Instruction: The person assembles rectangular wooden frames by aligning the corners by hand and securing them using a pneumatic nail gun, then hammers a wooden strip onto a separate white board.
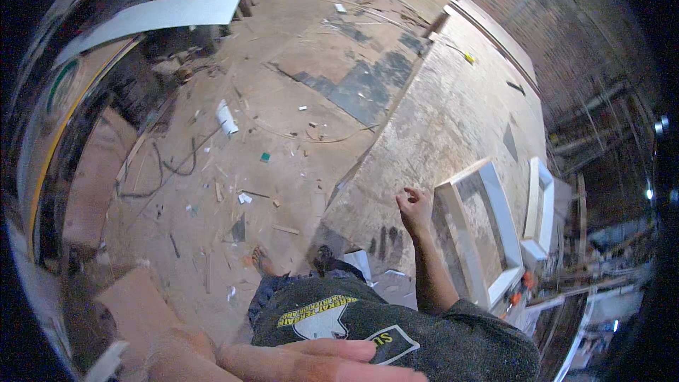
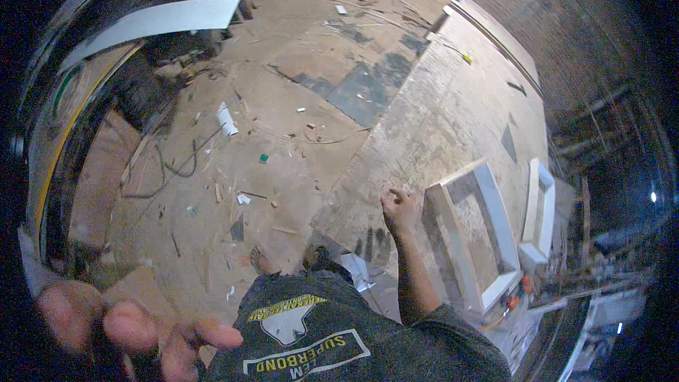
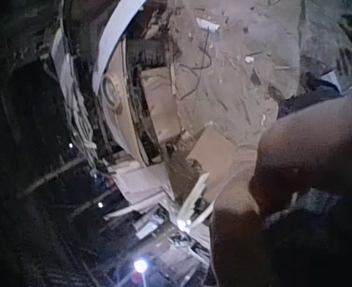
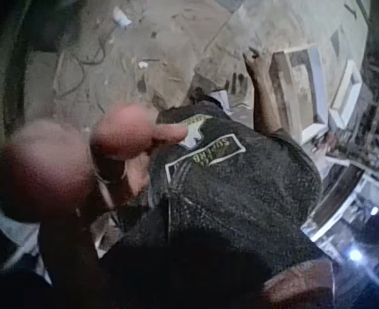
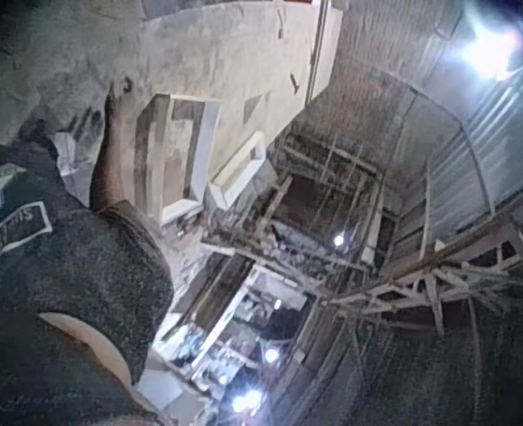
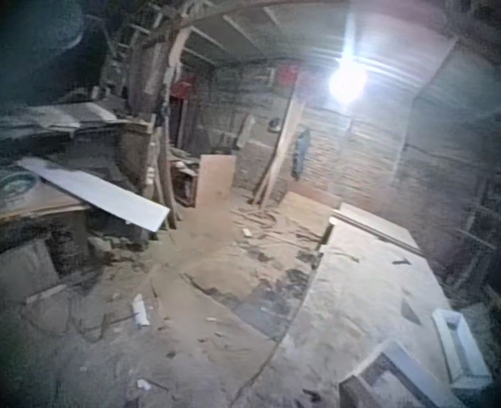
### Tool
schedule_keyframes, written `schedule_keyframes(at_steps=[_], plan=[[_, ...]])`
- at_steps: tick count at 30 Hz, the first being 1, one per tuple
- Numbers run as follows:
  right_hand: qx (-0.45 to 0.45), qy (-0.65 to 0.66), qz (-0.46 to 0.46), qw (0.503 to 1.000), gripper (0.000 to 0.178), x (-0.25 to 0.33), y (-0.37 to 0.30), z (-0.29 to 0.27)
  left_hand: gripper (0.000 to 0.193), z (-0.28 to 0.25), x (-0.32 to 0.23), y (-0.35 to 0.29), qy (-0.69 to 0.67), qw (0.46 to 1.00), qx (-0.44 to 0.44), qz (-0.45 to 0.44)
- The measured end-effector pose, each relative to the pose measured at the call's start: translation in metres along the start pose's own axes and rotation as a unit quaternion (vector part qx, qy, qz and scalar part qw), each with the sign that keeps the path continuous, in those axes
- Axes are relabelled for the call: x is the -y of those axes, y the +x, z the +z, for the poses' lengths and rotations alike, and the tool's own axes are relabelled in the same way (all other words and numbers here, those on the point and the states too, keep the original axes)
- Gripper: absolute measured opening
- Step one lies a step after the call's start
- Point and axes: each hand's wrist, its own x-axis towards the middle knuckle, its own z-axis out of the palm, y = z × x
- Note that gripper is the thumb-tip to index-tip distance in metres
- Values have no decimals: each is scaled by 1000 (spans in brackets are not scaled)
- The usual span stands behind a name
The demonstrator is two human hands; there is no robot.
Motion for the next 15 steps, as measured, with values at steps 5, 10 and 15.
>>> schedule_keyframes(at_steps=[5,10,15], plan=[[-70,37,88,993,41,-23,-70,7,71,4,64,3,220,966,-82,105],[-125,17,164,978,35,-60,-142,21,77,11,104,20,259,950,-11,174],[-321,225,333,857,43,-182,-192,32,46,121,88,50,-827,508,26,-240]])
